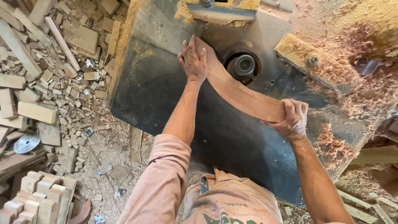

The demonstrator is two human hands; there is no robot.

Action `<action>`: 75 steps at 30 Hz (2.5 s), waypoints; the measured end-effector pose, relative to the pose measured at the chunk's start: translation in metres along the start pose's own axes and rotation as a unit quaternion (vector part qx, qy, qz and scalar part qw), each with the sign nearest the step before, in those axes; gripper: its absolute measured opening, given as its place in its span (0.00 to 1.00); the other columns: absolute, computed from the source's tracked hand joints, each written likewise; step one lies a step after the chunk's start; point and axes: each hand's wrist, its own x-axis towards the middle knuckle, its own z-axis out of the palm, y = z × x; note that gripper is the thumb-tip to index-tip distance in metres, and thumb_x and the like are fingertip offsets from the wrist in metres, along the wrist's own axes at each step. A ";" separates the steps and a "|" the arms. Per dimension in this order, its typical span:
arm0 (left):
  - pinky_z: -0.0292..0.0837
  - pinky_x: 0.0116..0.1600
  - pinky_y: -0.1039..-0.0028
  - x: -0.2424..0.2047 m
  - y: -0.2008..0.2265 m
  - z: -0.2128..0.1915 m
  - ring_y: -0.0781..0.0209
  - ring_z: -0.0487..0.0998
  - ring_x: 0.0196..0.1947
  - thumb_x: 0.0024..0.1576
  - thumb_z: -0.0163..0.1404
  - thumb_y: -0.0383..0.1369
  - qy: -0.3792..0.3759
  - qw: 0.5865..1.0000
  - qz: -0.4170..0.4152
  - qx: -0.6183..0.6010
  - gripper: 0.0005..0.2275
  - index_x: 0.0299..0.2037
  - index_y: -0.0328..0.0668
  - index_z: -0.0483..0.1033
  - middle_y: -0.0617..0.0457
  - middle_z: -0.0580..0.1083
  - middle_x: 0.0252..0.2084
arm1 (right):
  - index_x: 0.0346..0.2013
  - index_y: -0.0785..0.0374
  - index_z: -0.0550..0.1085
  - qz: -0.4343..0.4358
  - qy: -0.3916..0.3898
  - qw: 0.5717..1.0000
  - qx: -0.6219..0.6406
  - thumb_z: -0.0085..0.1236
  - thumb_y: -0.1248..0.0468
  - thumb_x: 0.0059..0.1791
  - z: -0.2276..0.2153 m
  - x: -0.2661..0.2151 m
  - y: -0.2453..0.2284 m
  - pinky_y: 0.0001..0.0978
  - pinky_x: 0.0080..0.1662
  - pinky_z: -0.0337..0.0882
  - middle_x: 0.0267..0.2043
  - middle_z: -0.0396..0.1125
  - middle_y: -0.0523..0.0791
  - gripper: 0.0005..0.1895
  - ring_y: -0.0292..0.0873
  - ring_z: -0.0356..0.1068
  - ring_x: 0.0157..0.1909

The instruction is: The person uses a spindle router to shape a curved piece of wood. They hold the wood with both hands and repeatedly pass it against the spinning bit to smooth and refine its edges, flipping it over to work on different sides.

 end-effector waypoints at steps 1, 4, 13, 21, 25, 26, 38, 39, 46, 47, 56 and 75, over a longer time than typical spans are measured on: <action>0.32 0.76 0.55 0.001 0.000 0.000 0.56 0.45 0.79 0.66 0.34 0.49 0.004 1.000 0.003 0.005 0.24 0.73 0.59 0.56 0.60 0.60 0.75 | 0.51 0.67 0.70 -0.002 -0.001 1.000 0.005 0.74 0.37 0.34 0.001 0.000 0.001 0.51 0.56 0.63 0.50 0.67 0.52 0.46 0.55 0.67 0.50; 0.33 0.76 0.54 0.002 -0.005 0.003 0.56 0.45 0.79 0.66 0.35 0.49 0.016 1.000 0.010 0.010 0.24 0.73 0.59 0.56 0.62 0.61 0.75 | 0.51 0.68 0.70 -0.003 0.001 1.000 0.011 0.73 0.37 0.35 0.003 0.001 0.001 0.52 0.56 0.63 0.49 0.66 0.53 0.46 0.56 0.66 0.50; 0.33 0.76 0.53 0.006 -0.006 0.003 0.57 0.46 0.79 0.66 0.35 0.49 0.018 1.000 0.006 0.012 0.24 0.73 0.59 0.55 0.60 0.60 0.75 | 0.50 0.68 0.70 -0.002 0.001 1.000 0.011 0.74 0.35 0.34 0.004 0.005 0.000 0.51 0.54 0.64 0.49 0.65 0.52 0.48 0.55 0.64 0.50; 0.33 0.76 0.54 0.008 -0.009 0.003 0.58 0.48 0.79 0.66 0.36 0.49 0.031 0.999 0.008 0.015 0.24 0.72 0.60 0.57 0.60 0.62 0.74 | 0.51 0.67 0.70 0.001 -0.002 1.000 0.010 0.76 0.38 0.33 0.007 0.005 0.001 0.51 0.54 0.65 0.49 0.64 0.51 0.46 0.55 0.62 0.50; 0.32 0.76 0.53 0.009 -0.008 0.000 0.56 0.47 0.79 0.66 0.35 0.49 0.023 1.000 0.008 0.005 0.24 0.73 0.59 0.56 0.58 0.61 0.74 | 0.52 0.66 0.69 0.010 -0.013 1.000 0.019 0.76 0.40 0.33 0.007 0.006 0.000 0.51 0.55 0.63 0.50 0.63 0.51 0.46 0.55 0.62 0.51; 0.32 0.76 0.53 0.009 -0.007 -0.001 0.56 0.46 0.79 0.66 0.35 0.49 0.022 1.000 0.009 0.002 0.24 0.73 0.59 0.56 0.57 0.61 0.75 | 0.52 0.66 0.69 0.006 -0.011 1.000 0.016 0.77 0.41 0.33 0.008 0.007 0.000 0.51 0.55 0.63 0.50 0.64 0.52 0.45 0.55 0.63 0.51; 0.32 0.76 0.54 0.013 -0.009 -0.003 0.56 0.47 0.79 0.66 0.37 0.48 0.026 1.000 0.004 -0.007 0.24 0.73 0.60 0.56 0.58 0.61 0.75 | 0.53 0.68 0.70 0.012 -0.009 1.000 0.023 0.78 0.40 0.31 0.008 0.012 -0.003 0.52 0.55 0.64 0.50 0.63 0.52 0.48 0.55 0.61 0.52; 0.32 0.76 0.54 0.013 -0.009 -0.003 0.56 0.47 0.79 0.66 0.37 0.48 0.026 1.000 0.004 -0.007 0.24 0.73 0.60 0.56 0.58 0.61 0.75 | 0.53 0.68 0.70 0.012 -0.009 1.000 0.023 0.78 0.40 0.31 0.009 0.013 -0.002 0.52 0.55 0.64 0.50 0.63 0.52 0.48 0.55 0.61 0.52; 0.31 0.76 0.55 0.015 -0.011 -0.004 0.57 0.46 0.79 0.66 0.34 0.50 0.027 1.000 0.005 -0.009 0.24 0.73 0.60 0.56 0.56 0.61 0.75 | 0.53 0.67 0.69 0.007 -0.014 1.000 0.024 0.76 0.37 0.33 0.012 0.013 -0.001 0.52 0.54 0.63 0.50 0.64 0.52 0.48 0.55 0.61 0.51; 0.31 0.76 0.55 0.016 -0.011 -0.004 0.56 0.46 0.79 0.67 0.34 0.50 0.026 1.000 0.004 -0.010 0.24 0.73 0.60 0.56 0.56 0.61 0.75 | 0.54 0.66 0.68 0.014 -0.020 0.999 0.030 0.76 0.37 0.32 0.012 0.013 -0.001 0.53 0.54 0.63 0.51 0.63 0.52 0.49 0.56 0.60 0.52; 0.33 0.76 0.54 0.021 -0.013 -0.007 0.57 0.47 0.78 0.66 0.32 0.51 0.023 1.000 0.005 0.002 0.25 0.73 0.58 0.56 0.56 0.61 0.75 | 0.52 0.67 0.68 -0.001 -0.011 0.999 0.032 0.78 0.41 0.33 0.012 0.023 -0.005 0.52 0.54 0.62 0.51 0.64 0.52 0.46 0.56 0.62 0.51; 0.71 0.63 0.61 -0.256 0.003 -0.211 0.46 0.73 0.60 0.49 0.60 0.22 -0.031 0.865 0.002 -0.501 0.33 0.64 0.43 0.55 0.38 0.68 0.60 | 0.47 0.54 0.71 0.065 0.076 0.994 -0.053 0.77 0.51 0.37 -0.064 -0.146 -0.094 0.52 0.55 0.67 0.55 0.65 0.45 0.30 0.55 0.69 0.56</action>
